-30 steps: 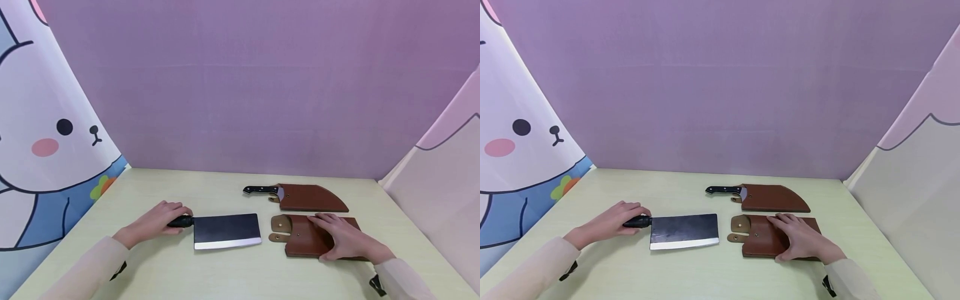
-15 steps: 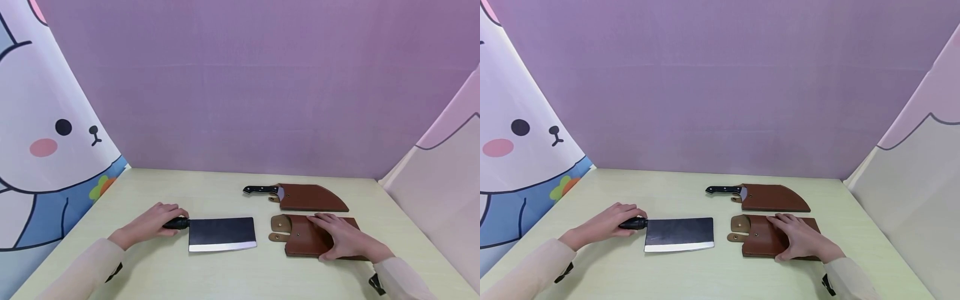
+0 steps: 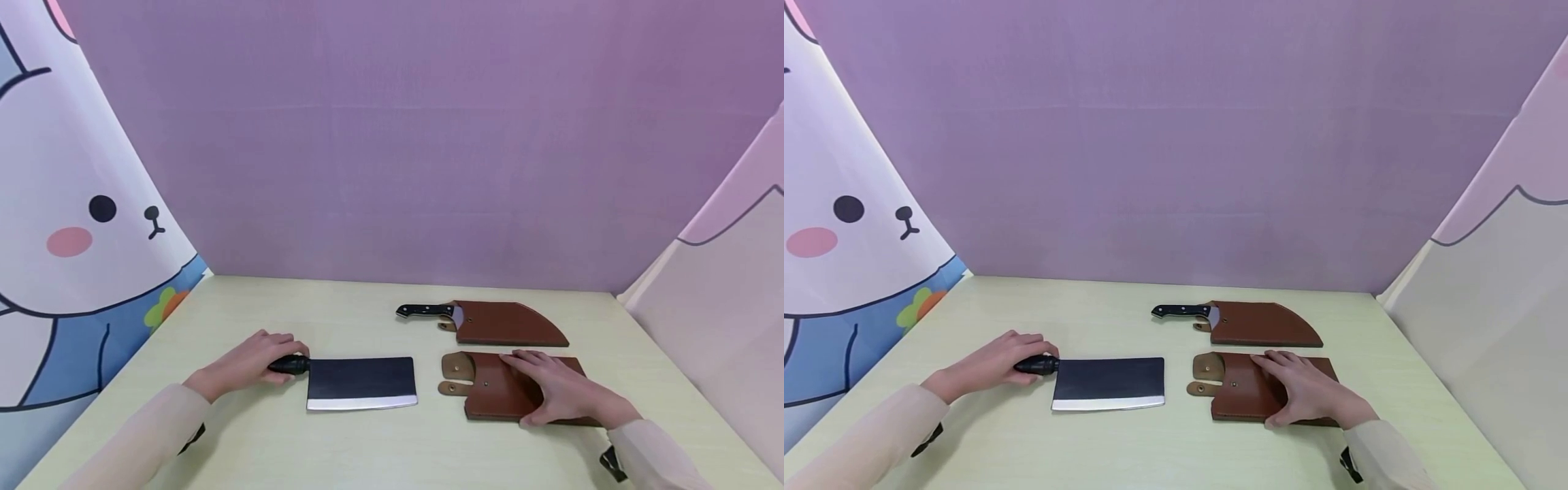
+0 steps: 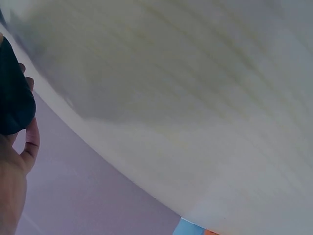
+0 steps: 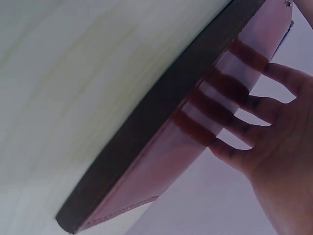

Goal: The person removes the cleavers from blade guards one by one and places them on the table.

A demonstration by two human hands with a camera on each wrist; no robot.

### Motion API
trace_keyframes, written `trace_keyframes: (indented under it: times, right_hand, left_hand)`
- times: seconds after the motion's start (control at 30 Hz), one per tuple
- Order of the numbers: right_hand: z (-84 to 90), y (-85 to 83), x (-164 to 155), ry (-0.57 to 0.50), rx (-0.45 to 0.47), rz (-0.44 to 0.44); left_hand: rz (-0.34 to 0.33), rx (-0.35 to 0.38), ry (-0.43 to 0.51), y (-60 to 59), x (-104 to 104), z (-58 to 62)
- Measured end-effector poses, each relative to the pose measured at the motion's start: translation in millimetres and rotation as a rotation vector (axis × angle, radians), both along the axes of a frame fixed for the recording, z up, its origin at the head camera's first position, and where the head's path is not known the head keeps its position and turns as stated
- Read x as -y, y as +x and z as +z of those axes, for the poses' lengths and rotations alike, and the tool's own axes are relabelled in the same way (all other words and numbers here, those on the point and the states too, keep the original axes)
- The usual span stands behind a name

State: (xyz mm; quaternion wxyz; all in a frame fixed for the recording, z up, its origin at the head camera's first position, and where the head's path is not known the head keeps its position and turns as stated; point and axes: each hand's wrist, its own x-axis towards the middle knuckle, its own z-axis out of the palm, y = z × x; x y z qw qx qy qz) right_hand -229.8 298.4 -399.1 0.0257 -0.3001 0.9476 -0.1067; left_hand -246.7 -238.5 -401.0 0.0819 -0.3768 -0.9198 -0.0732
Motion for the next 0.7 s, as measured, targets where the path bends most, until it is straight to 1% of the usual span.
trace_keyframes:
  times: [0.1,0.4,0.7]
  right_hand:
    - [1.0,-0.2,0.3,-0.002,0.010,0.005]
    - [-0.5,-1.2,-1.4,-0.011,0.021,0.014]
    - [-2.7,-2.6,-2.7,-0.027,0.023,0.023]
  left_hand:
    - [-0.002,-0.006,-0.005,-0.8,0.4,-1.6]
    - [-0.040,-0.055,-0.020,-3.3,1.9,-7.1]
    - [-0.032,-0.050,-0.042,-3.3,1.0,-6.3]
